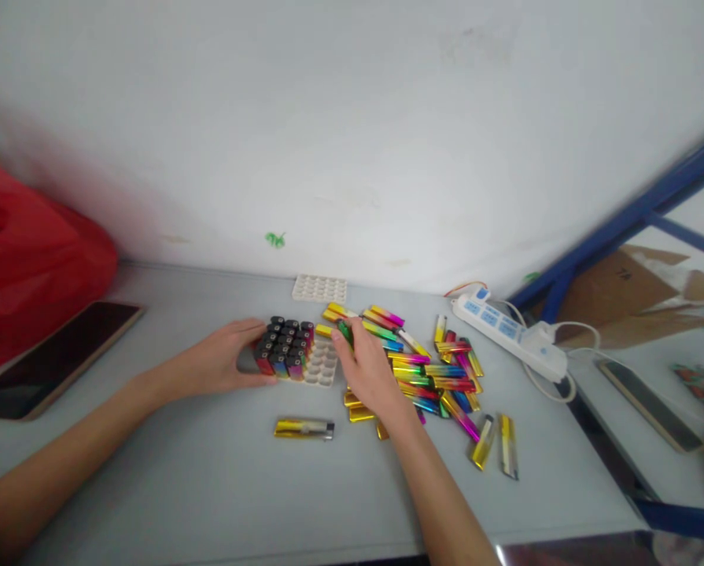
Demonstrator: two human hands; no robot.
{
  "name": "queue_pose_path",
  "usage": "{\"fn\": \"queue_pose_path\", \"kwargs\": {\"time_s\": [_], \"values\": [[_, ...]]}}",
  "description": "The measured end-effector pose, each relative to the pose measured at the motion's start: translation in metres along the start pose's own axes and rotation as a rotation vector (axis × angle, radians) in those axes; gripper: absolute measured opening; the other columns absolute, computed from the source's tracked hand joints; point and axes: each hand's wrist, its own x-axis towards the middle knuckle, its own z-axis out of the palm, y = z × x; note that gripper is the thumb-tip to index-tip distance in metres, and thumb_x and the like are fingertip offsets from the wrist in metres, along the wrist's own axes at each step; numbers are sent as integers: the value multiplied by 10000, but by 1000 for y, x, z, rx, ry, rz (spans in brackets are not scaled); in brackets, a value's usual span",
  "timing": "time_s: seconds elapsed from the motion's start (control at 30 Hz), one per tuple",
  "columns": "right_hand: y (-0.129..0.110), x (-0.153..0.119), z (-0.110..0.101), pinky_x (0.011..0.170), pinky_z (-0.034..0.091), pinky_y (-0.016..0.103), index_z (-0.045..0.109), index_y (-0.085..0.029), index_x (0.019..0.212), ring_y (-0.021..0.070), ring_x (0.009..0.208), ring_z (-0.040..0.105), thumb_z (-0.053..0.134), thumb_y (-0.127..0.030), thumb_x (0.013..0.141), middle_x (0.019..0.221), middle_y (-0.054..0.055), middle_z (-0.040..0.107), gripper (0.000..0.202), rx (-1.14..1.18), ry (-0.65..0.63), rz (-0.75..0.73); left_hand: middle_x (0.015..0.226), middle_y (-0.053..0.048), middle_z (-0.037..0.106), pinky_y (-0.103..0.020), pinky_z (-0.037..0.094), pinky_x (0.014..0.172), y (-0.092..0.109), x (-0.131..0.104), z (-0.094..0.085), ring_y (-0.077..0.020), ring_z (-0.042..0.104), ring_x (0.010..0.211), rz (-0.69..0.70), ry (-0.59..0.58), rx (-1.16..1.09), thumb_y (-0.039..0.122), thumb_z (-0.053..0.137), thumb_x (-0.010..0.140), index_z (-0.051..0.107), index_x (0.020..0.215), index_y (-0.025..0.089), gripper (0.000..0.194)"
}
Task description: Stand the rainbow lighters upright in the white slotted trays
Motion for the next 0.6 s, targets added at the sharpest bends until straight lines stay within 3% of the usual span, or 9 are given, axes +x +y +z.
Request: {"fn": "queue_pose_path", "kwargs": {"time_s": [0.13, 0.27, 0.33, 0.43, 0.6], "values": [[-1, 3, -2, 853, 521, 353, 565, -260, 947, 252, 939, 662, 450, -493, 1160, 978, 67, 681, 336, 13, 15, -118, 1138, -109, 742, -463, 551, 1028, 2, 0, -1, -350, 713, 1097, 0, -35, -15, 627, 845, 868, 674, 1103, 215, 504], [0, 6, 0, 742, 479, 344, 514, -263, 833, 234, 776, 609, 485, -533, 1148, 807, 30, 630, 416, -73, 30, -88, 1098, -100, 728, -444, 541, 1002, 3, -1, -1, -334, 705, 1050, 1, -22, -9, 609, 854, 870, 677, 1127, 191, 521], [4, 7, 2, 720, 476, 344, 537, -261, 848, 239, 759, 628, 483, -529, 1153, 797, 33, 666, 409, -96, 29, -61, 1087, -94, 722, -437, 532, 999, 4, -1, 0, -323, 695, 1037, 10, -25, -14, 602, 846, 883, 678, 1138, 187, 516], [10, 10, 4, 811, 524, 370, 619, -243, 947, 269, 860, 699, 507, -462, 1158, 900, 74, 745, 324, -152, 14, -104, 1084, -101, 717, -440, 522, 1007, 5, 0, 0, -323, 684, 1034, 14, -37, 6, 605, 843, 883, 681, 1130, 174, 523], [12, 16, 9, 861, 547, 373, 674, -221, 1016, 280, 922, 740, 589, -314, 1142, 975, 100, 778, 178, -326, -163, -189, 1157, -120, 738, -450, 523, 1025, 1, 0, 2, -341, 695, 1087, 11, -31, -3, 622, 829, 885, 685, 1181, 164, 564]]}}
